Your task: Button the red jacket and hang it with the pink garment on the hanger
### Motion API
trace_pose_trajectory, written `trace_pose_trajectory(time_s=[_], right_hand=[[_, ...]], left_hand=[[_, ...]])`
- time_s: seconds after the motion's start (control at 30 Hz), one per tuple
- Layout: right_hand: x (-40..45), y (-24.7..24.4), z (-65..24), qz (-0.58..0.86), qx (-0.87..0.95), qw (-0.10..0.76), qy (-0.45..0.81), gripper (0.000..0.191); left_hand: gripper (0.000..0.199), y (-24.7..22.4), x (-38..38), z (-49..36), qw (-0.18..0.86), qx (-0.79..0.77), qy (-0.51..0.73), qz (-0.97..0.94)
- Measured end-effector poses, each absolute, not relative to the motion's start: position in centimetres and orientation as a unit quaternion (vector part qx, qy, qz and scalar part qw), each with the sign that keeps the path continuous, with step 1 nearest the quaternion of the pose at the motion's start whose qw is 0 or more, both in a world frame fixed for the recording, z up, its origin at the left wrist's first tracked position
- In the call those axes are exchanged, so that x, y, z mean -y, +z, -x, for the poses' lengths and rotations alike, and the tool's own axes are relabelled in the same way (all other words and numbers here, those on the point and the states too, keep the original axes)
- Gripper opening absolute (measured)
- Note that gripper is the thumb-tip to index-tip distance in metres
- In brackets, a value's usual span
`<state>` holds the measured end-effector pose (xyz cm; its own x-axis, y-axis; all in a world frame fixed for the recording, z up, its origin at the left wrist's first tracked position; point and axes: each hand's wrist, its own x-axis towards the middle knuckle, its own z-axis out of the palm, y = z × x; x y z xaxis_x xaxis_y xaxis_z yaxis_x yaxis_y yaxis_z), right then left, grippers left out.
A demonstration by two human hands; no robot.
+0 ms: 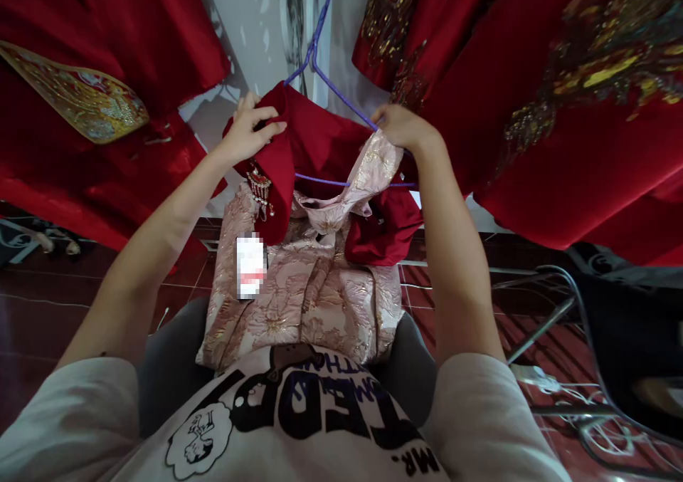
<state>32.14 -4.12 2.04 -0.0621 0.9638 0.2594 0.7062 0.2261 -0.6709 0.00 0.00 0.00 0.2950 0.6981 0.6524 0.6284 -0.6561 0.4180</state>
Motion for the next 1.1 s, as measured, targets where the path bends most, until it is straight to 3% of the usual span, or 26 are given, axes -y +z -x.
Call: trace_pose_trajectory(time_s=[0.13, 0.33, 0.5, 0.7, 0.87, 1.03, 1.1], right_hand=[[7.0, 2.3, -32.7, 0.583, 0.63, 0.512, -0.037, 0.037], [10.3, 1.7, -35.8, 0.728, 0.543, 0.39, -0.156, 0.018], [12.6, 1.8, -35.9, 0.728, 0.548, 0.37, -0.18, 0.01], [15.9, 2.8, -32.3, 0.746, 0.559, 0.353, -0.084, 0.017], [14.5, 2.9, -29.1, 0.672, 0.638, 0.372, 0.062, 0.053], [12.5, 1.9, -25.2, 0.442, 0.665, 0.496, 0.34, 0.034], [12.4, 1.3, -24.5, 0.395, 0.651, 0.521, 0.386, 0.037]], left_hand=[[0.024, -1.1, 0.0, -0.1, 0.024, -0.385, 0.44, -0.811], [0.026, -2.4, -0.4, -1.1, -0.007, -0.398, 0.43, -0.81], [0.024, -2.7, 0.6, -1.6, -0.016, -0.407, 0.447, -0.797], [0.02, -3.1, 2.3, -2.7, -0.022, -0.423, 0.475, -0.771], [0.022, -3.8, 2.2, -3.0, -0.046, -0.407, 0.504, -0.761], [0.024, -3.5, 1.7, -2.1, -0.045, -0.419, 0.487, -0.764], [0.023, -3.1, 2.0, -1.8, -0.033, -0.442, 0.46, -0.77]])
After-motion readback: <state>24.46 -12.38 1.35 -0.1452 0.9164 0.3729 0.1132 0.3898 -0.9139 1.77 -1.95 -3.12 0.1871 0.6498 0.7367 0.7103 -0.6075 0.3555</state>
